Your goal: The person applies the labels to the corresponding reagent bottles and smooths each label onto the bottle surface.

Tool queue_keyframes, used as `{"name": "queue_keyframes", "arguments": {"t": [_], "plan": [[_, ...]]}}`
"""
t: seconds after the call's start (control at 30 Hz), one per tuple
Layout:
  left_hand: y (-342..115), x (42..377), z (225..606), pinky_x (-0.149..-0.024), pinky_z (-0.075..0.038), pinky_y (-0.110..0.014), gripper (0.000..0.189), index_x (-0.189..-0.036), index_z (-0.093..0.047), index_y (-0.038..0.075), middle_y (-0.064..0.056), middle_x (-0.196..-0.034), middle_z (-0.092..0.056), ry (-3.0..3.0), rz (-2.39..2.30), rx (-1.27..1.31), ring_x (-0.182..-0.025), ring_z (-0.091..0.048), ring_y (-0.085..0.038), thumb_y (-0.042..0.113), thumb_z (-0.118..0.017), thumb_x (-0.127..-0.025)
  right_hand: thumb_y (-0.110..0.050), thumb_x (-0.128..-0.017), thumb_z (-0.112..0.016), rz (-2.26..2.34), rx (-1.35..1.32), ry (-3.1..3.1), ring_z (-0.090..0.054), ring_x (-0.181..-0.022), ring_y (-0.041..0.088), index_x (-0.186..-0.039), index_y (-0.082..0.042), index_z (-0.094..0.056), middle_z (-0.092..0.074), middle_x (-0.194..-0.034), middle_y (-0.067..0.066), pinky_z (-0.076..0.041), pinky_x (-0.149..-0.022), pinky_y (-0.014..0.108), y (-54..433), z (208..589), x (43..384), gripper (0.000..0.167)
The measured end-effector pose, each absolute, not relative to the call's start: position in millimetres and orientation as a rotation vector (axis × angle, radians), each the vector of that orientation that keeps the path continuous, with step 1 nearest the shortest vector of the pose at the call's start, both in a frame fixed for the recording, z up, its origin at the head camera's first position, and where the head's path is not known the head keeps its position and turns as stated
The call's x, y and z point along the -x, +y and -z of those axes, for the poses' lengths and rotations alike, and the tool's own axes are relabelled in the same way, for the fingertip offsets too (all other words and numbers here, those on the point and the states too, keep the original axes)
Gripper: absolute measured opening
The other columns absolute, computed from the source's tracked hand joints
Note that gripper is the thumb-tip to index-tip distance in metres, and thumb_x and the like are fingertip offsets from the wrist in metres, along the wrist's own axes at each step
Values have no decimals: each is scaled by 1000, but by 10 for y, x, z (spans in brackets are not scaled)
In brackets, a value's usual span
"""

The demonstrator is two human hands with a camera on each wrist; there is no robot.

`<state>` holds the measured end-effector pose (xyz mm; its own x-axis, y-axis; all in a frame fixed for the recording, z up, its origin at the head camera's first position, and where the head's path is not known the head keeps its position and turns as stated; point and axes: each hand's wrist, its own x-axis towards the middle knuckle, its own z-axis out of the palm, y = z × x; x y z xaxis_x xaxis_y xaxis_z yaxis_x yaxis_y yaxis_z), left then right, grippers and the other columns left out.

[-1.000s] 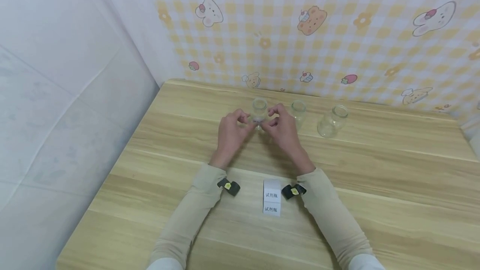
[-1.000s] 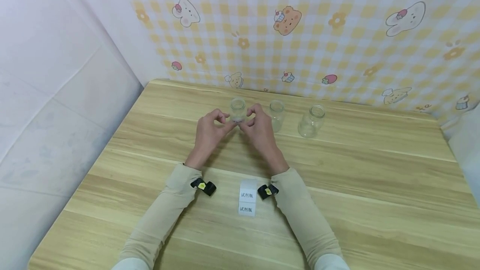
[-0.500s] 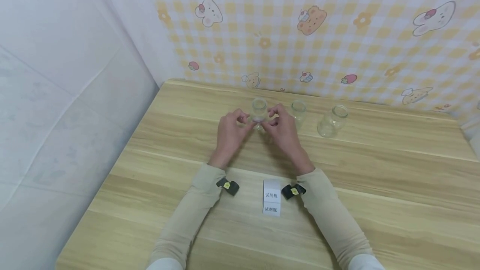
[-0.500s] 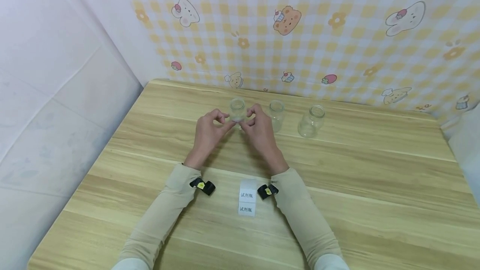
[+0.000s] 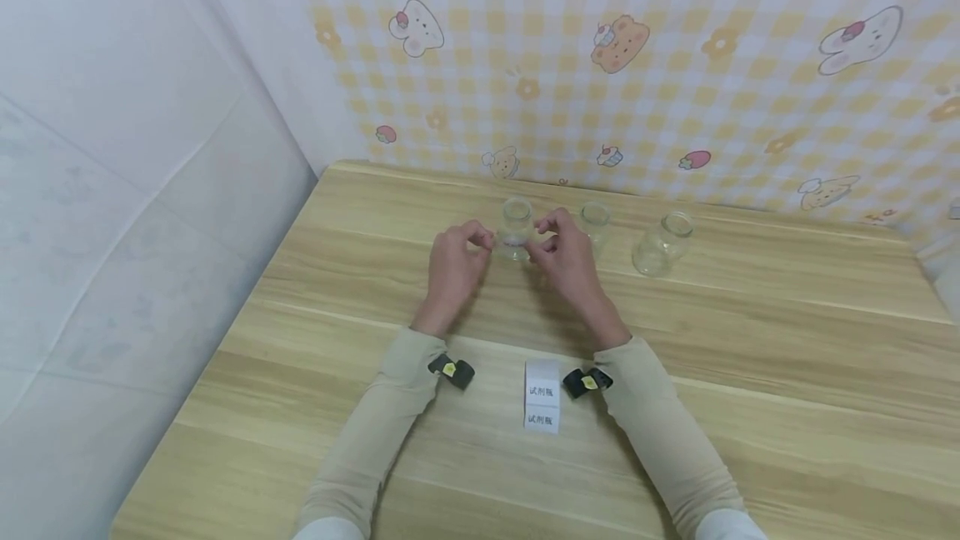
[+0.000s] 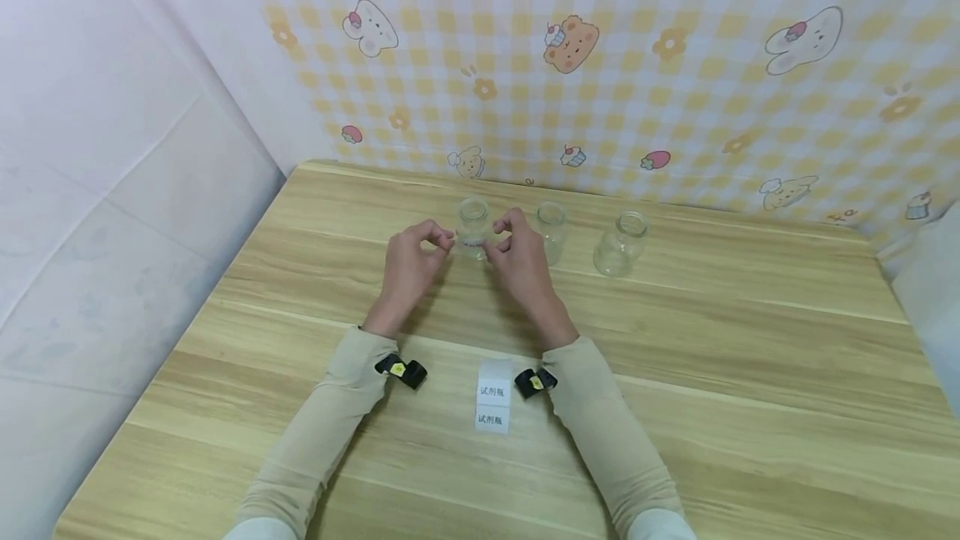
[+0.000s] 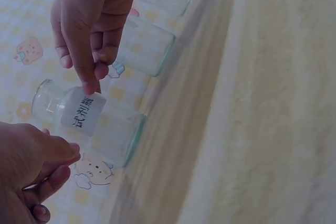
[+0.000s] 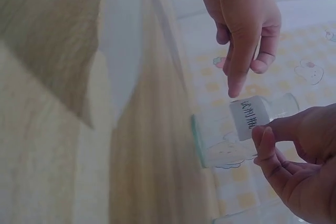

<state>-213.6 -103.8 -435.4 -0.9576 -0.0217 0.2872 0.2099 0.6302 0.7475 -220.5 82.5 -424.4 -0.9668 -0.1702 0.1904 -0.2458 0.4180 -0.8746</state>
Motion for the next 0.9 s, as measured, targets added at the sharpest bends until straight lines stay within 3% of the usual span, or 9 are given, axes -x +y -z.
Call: {"name": "queue_keyframes", "arguments": {"t": [0.13, 0.3, 0.43, 0.6, 0.73, 0.9], "plan": [[-1061, 2131, 4333, -77, -57, -38, 10, -86, -72, 7, -8, -92, -77, -2608, 1245, 86, -84, -69, -25, -2, -75, -90, 7, -96, -66, -1628, -369, -2609, -73, -80, 38, -106, 4, -49, -66, -127, 25, -49, -53, 18, 901, 4219, 2160, 20], [-1064, 2004, 4268, -67, -57, -35, 10, -91, -68, 8, -7, -86, -72, -2749, 1317, 73, -74, -66, -21, 13, -76, -94, 7, -97, -64, -1663, -323, -2656, -71, -77, 39, -107, 3, -50, -66, -123, 25, -51, -54, 20, 989, 4183, 2034, 18], [-1043, 1788, 4251, -68, -58, -32, 12, -96, -68, 11, -3, -87, -71, -2949, 1376, 161, -76, -67, -17, 22, -72, -98, 0, -98, -67, -1621, -296, -2754, -69, -72, 32, -106, 1, -51, -69, -107, 21, -55, -57, 25, 1074, 4178, 1887, 18], [-1022, 1504, 4309, -65, -56, -32, 16, -100, -69, 11, 0, -85, -71, -3170, 1383, 398, -74, -65, -15, 27, -67, -101, -16, -98, -72, -1461, -269, -3016, -63, -61, 20, -101, -4, -53, -69, -81, 11, -52, -53, 30, 1215, 4233, 1642, 22], [-965, 1449, 4438, -57, -50, -30, 22, -109, -66, 5, -1, -80, -69, -3201, 1538, 549, -65, -60, -14, 24, -69, -99, -18, -100, -69, -1627, -321, -3157, -61, -51, 19, -103, -4, -53, -68, -71, 8, -51, -46, 32, 1259, 4378, 1514, 21], [-876, 1546, 4518, -58, -48, -27, 25, -115, -64, 2, -2, -84, -70, -3096, 1605, 568, -67, -58, -11, 14, -74, -95, -6, -98, -68, -1932, -468, -3056, -62, -50, 17, -108, 0, -51, -70, -73, 11, -51, -44, 28, 1234, 4507, 1586, 21]]}}
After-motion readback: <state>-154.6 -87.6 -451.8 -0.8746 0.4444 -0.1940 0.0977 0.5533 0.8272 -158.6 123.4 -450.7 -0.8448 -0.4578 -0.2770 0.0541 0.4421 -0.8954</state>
